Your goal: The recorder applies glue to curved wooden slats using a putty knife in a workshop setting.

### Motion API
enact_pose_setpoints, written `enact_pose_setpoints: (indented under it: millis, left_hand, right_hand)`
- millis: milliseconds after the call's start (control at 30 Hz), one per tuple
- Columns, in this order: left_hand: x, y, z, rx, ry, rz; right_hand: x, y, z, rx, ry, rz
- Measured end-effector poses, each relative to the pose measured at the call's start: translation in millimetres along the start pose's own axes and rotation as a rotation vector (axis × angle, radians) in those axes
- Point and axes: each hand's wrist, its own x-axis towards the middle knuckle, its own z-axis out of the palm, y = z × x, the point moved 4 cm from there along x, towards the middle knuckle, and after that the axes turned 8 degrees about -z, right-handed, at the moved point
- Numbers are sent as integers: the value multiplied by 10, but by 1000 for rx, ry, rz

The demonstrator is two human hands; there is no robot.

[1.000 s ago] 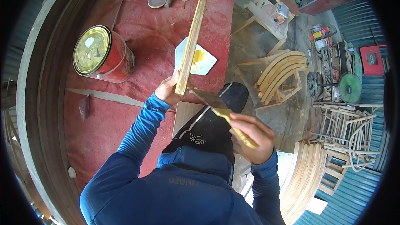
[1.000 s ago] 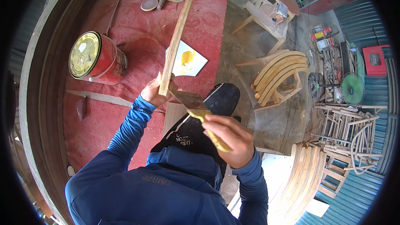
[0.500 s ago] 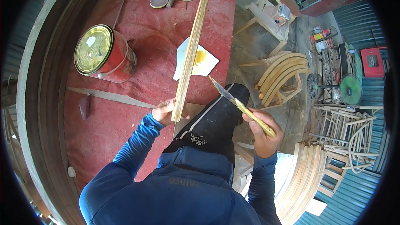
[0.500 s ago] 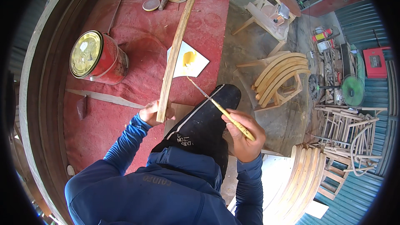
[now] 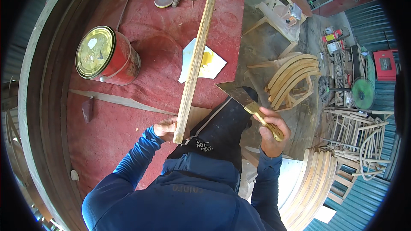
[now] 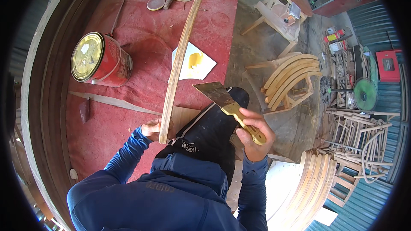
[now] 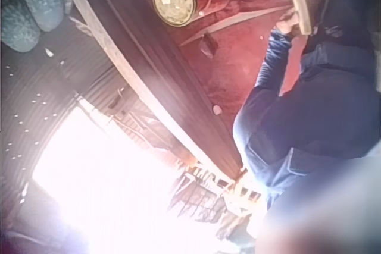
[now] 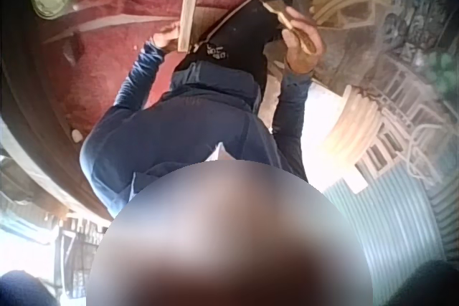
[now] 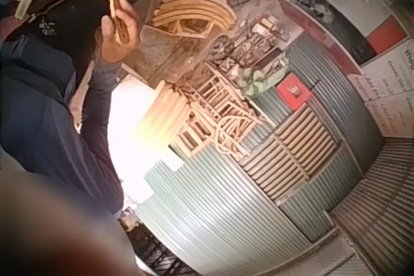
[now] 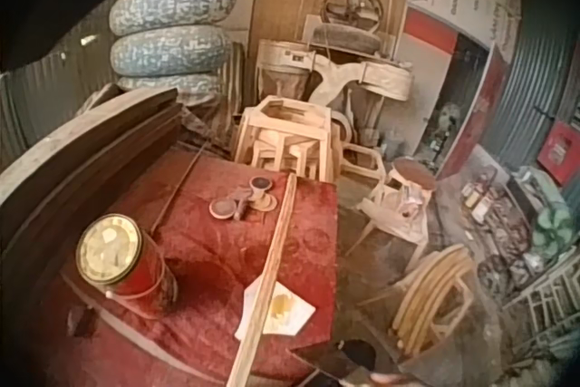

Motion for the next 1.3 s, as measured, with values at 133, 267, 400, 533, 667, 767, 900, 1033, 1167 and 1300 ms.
enact_pose_setpoints:
  millis: [133,267,400,533,667,767,900,1033,1167,1300]
  left_hand:
    - [7,-31,-30,-19,-18,-7]
    - [-16,-78,-98,-35,-1,-3]
    - [-44,-147,-190,-103,-4,10]
    - [-35,-167,-218,-149,-8,18]
    - [-19,-124,-156,-169,-29,48]
    - [-41,-104,-132,-134,-18,39]
    - [-80,-98,-178,-150,-28,31]
    - [-102,-113,-245,-144,-69,59]
    - [-175,-87,-277,-138,-3,46]
    - [-202,-39,-250,-138,-21,70]
  right_hand:
    - [10,52,-17,34,120,38]
    - [49,96,30,56,163,34]
    - [63,142,67,46,138,34]
    - [62,163,117,42,104,58]
    - [57,159,138,17,94,61]
    - [73,161,220,34,124,64]
    - [61,417,352,25,97,230]
    - [155,575,758,-244,-43,133]
    - [153,706,1164,-656,-263,-135]
    - [-123,1057,1508,-748,-527,-158]
